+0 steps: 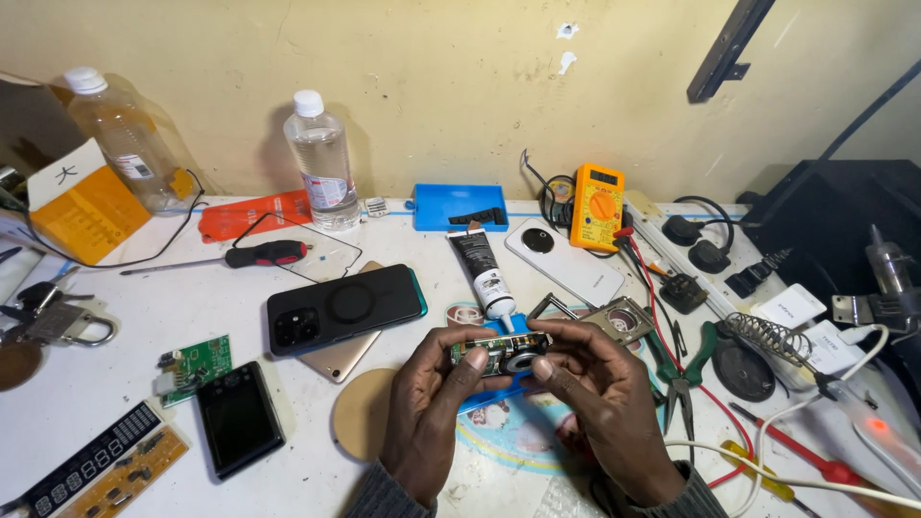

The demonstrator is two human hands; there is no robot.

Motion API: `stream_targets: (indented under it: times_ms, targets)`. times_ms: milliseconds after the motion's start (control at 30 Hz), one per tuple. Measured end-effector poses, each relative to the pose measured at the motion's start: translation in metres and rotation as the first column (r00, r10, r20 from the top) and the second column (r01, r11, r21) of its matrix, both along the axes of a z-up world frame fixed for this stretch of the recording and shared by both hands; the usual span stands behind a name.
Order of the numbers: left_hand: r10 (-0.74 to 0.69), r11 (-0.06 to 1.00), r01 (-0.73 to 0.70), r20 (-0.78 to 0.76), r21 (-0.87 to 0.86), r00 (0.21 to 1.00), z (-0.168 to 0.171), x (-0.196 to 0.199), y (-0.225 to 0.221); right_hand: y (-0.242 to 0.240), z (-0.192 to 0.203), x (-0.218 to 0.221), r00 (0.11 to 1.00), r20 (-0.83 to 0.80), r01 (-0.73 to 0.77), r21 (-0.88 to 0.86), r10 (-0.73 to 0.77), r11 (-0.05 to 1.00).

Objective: Disassembling a small digital camera and soldering internal components on a workbench

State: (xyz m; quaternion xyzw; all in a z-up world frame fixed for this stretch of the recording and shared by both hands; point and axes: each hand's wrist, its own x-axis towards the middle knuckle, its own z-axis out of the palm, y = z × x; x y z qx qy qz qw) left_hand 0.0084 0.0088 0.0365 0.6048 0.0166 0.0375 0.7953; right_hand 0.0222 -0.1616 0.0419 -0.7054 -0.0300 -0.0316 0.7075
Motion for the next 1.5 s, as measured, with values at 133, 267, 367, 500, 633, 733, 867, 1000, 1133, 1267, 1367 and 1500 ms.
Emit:
stream_targets:
  times_ms: [133,267,367,500,633,733,867,1000,1133,1267,1367,1500]
  targets:
    - [0.0,1.0,0.002,0.063,-0.029,0.998,-0.002,-0.001,-0.001,-0.002,0.002,-0.002,1.0,0.021,-0.009,0.037,0.009,0.999]
    - [0.004,1.0,-0.002,0.108,-0.021,0.994,-0.004,-0.002,-0.002,-0.004,0.003,-0.001,0.999,-0.03,0.032,0.008,-0.032,0.999]
    - [-0.003,1.0,0.005,0.13,-0.012,0.992,-0.003,-0.003,-0.003,-0.003,0.006,-0.002,0.996,-0.073,0.049,0.013,-0.048,0.999]
    - [0.005,1.0,-0.005,0.07,-0.001,0.998,-0.004,-0.003,-0.003,-0.004,0.002,0.0,0.996,-0.071,0.054,0.058,-0.05,0.997]
    - [0.005,1.0,-0.006,0.029,0.007,1.0,-0.005,-0.003,-0.002,-0.002,0.003,0.001,0.993,-0.1,0.074,0.067,-0.067,0.995]
    - [0.006,1.0,-0.005,0.08,-0.009,0.997,-0.008,-0.002,-0.004,0.0,0.004,0.001,0.988,-0.139,0.086,0.106,-0.071,0.991]
    - [0.003,1.0,-0.004,0.036,0.006,0.999,-0.011,-0.001,-0.007,0.0,0.001,0.003,0.995,-0.086,0.059,0.064,-0.054,0.996]
    - [0.047,0.994,-0.063,0.175,0.09,0.983,-0.02,0.004,-0.014,-0.001,-0.007,0.008,0.994,-0.047,0.099,0.052,-0.097,0.994]
    - [0.08,0.982,-0.117,0.232,0.149,0.969,-0.021,0.006,-0.021,-0.001,-0.011,0.015,0.989,0.033,0.14,0.064,-0.143,0.988]
    - [0.086,0.971,-0.143,0.275,0.193,0.957,-0.026,0.011,-0.025,0.001,-0.018,0.022,0.987,0.047,0.15,0.114,-0.156,0.982]
    - [0.142,0.983,-0.164,0.221,0.084,0.965,-0.022,0.017,-0.032,0.004,-0.019,0.024,0.979,0.09,0.177,0.052,-0.181,0.983]
    - [0.204,0.957,-0.26,0.34,0.127,0.918,-0.019,0.021,-0.034,0.001,-0.03,0.028,0.99,0.084,0.097,0.158,-0.111,0.983]
